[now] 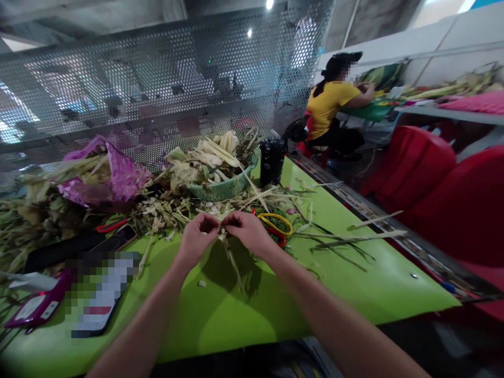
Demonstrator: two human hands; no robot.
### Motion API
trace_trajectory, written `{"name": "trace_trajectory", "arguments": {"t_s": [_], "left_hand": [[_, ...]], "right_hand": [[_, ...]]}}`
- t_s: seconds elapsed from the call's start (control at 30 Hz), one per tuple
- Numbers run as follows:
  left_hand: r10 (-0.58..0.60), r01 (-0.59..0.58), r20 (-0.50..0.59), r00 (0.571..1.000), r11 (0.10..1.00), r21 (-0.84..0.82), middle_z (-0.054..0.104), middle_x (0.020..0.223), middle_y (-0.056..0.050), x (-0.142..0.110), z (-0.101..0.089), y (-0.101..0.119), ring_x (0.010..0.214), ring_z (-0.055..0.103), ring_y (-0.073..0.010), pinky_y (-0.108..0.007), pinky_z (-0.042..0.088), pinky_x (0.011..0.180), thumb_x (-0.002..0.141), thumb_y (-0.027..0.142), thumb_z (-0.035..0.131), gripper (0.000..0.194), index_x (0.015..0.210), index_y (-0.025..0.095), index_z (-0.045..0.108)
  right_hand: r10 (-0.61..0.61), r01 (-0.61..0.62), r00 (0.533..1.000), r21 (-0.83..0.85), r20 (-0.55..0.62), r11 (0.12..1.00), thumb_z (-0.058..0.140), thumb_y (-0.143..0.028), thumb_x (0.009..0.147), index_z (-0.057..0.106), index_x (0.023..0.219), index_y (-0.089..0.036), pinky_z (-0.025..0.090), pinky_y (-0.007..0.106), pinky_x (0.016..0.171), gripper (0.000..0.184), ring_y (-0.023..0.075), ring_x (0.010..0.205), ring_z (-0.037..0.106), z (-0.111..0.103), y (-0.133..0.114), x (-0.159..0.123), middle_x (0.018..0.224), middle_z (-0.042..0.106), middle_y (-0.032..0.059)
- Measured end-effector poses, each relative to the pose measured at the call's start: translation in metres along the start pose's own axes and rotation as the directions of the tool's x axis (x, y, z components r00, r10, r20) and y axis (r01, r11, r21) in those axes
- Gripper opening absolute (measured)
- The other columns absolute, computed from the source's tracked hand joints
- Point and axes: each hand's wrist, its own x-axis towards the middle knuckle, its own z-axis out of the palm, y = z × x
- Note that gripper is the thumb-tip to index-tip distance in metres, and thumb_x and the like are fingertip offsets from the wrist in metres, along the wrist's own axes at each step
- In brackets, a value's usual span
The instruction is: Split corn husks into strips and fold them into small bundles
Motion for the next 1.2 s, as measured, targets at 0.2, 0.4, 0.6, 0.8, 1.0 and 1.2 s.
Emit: {"name": "trace_trajectory", "arguments": {"t_s": [0.2, 0.4, 0.6, 0.8, 1.0, 1.2], "left_hand": [[0.129, -0.123, -0.019, 0.991, 0.97, 0.208, 0.065, 0.082, -0.001, -0.0057, 0.0022, 0.0038, 0.074, 0.057, -0.0143, -0.025, 0.043, 0.069, 0.076, 0.013, 0.055, 0.014, 0.085, 0.021, 0.063], [0.199, -0.182, -0.046, 0.979, 0.952, 0.245, 0.066, 0.085, -0.002, -0.0077, 0.0042, 0.0037, 0.075, 0.058, -0.0149, -0.026, 0.043, 0.072, 0.077, 0.012, 0.055, 0.017, 0.085, 0.023, 0.065], [0.272, -0.261, -0.005, 0.962, 0.929, 0.261, 0.065, 0.09, -0.004, -0.0075, 0.0024, 0.0058, 0.085, 0.058, -0.0164, -0.027, 0.044, 0.077, 0.081, 0.013, 0.053, 0.017, 0.088, 0.022, 0.065], [0.245, -0.237, -0.002, 0.969, 0.938, 0.252, 0.063, 0.087, -0.004, -0.0064, 0.0016, 0.0035, 0.083, 0.058, -0.0167, -0.028, 0.044, 0.077, 0.079, 0.012, 0.054, 0.015, 0.084, 0.021, 0.065], [0.264, -0.254, -0.008, 0.964, 0.935, 0.247, 0.063, 0.086, -0.003, -0.006, 0.0019, 0.0004, 0.082, 0.058, -0.0158, -0.027, 0.045, 0.075, 0.079, 0.01, 0.054, 0.015, 0.084, 0.02, 0.065], [0.291, -0.274, -0.045, 0.956, 0.933, 0.232, 0.063, 0.085, -0.003, -0.0058, 0.0012, -0.0005, 0.08, 0.058, -0.0147, -0.026, 0.046, 0.074, 0.079, 0.007, 0.053, 0.018, 0.085, 0.019, 0.064]], "right_hand": [[0.019, -0.019, 1.0, 0.059, 0.002, 0.998, 0.067, -0.024, 0.069, 0.068, 0.079, -0.015, 0.045, 0.024, 0.059, 0.014, 0.0112, 0.059, 0.055, 0.0015, 0.0003, -0.0004, 0.067, 0.065, -0.0005], [0.056, -0.057, 0.998, 0.167, 0.011, 0.984, 0.071, -0.031, 0.069, 0.069, 0.082, -0.015, 0.046, 0.025, 0.059, 0.021, 0.0107, 0.059, 0.056, 0.0021, 0.002, -0.0004, 0.069, 0.066, 0.0007], [0.069, -0.066, 0.998, 0.147, -0.012, 0.987, 0.074, -0.03, 0.066, 0.067, 0.075, -0.014, 0.045, 0.024, 0.057, 0.02, 0.0101, 0.057, 0.055, 0.0, 0.0014, 0.0003, 0.065, 0.065, 0.0], [0.047, -0.043, 0.998, 0.131, -0.029, 0.99, 0.07, -0.025, 0.066, 0.063, 0.072, -0.015, 0.044, 0.024, 0.056, 0.013, 0.0108, 0.056, 0.055, 0.0001, 0.003, 0.001, 0.063, 0.062, -0.0015], [-0.046, 0.053, 0.995, 0.067, -0.093, 0.996, 0.064, -0.023, 0.071, 0.057, 0.074, -0.018, 0.046, 0.026, 0.057, 0.01, 0.012, 0.059, 0.057, 0.0006, 0.0056, 0.0023, 0.066, 0.058, -0.0025], [-0.041, 0.057, 0.993, 0.144, -0.113, 0.988, 0.062, -0.028, 0.074, 0.058, 0.084, -0.019, 0.049, 0.027, 0.06, 0.014, 0.0117, 0.06, 0.057, -0.0018, -0.0013, -0.0002, 0.074, 0.059, -0.0016]]}}
